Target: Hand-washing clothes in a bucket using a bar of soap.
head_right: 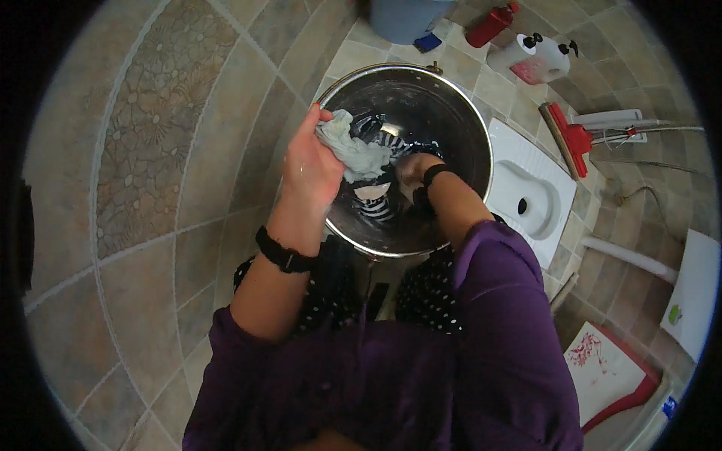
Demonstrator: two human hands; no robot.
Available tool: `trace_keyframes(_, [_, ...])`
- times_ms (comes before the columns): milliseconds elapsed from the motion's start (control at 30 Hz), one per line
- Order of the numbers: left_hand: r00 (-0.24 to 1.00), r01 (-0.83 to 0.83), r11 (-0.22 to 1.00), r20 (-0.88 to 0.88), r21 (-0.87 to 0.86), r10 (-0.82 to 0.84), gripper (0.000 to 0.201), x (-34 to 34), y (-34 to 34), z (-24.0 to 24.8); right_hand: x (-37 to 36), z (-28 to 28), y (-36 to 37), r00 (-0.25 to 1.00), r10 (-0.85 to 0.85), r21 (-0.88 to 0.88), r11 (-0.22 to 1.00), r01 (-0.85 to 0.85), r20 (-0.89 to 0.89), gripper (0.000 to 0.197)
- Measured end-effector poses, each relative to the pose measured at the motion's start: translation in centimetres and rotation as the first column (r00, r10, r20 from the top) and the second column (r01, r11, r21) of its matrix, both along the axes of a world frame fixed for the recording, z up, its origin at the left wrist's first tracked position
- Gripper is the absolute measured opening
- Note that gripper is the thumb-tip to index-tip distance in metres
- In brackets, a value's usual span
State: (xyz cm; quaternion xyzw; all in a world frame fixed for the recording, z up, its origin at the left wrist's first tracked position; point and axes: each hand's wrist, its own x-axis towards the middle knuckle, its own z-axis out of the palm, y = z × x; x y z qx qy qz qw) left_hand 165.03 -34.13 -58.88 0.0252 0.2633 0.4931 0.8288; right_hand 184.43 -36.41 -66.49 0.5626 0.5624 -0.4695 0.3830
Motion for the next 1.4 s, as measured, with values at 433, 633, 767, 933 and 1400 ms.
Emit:
trace_keyframes(433, [0.986, 0.108, 0.994, 0.128, -0.021, -0.104, 0.021, 0.5, -1.0, 0.6, 0.8, -3.6, -1.8, 0.807, -0.587, -0.224, 0.797, 0.562, -0.062, 0.080])
trace_keyframes(633, [1.000, 0.019, 0.998, -0.006, 0.052, -0.019, 0.022, 1.1, -0.4, 0.7, 1.2, 2.2, -1.4, 0.591, -0.757, -0.302, 0.653, 0.694, -0.278, 0.069])
trace_keyframes(767, [0.999, 0.021, 0.998, -0.027, 0.060, -0.020, 0.024, 2.0, 0.0, 0.4, 4.9, 5.4, -2.2, 0.240, -0.755, -0.274, 0.485, 0.831, -0.610, 0.040])
trace_keyframes(933, [0.999, -0.006, 0.992, 0.036, -0.125, 0.010, 0.029, 2.9, 0.3, -0.1, 5.8, 12.4, -3.8, -0.298, -0.509, -0.399, 0.100, 0.911, -0.807, 0.033])
trace_keyframes(1400, [0.951, 0.246, 0.959, 0.228, -0.143, -0.209, 0.032, 6.0, -1.3, -0.1, -5.5, 11.0, -2.2, 0.812, -0.004, 0.804, -0.148, 0.577, -0.583, 0.022])
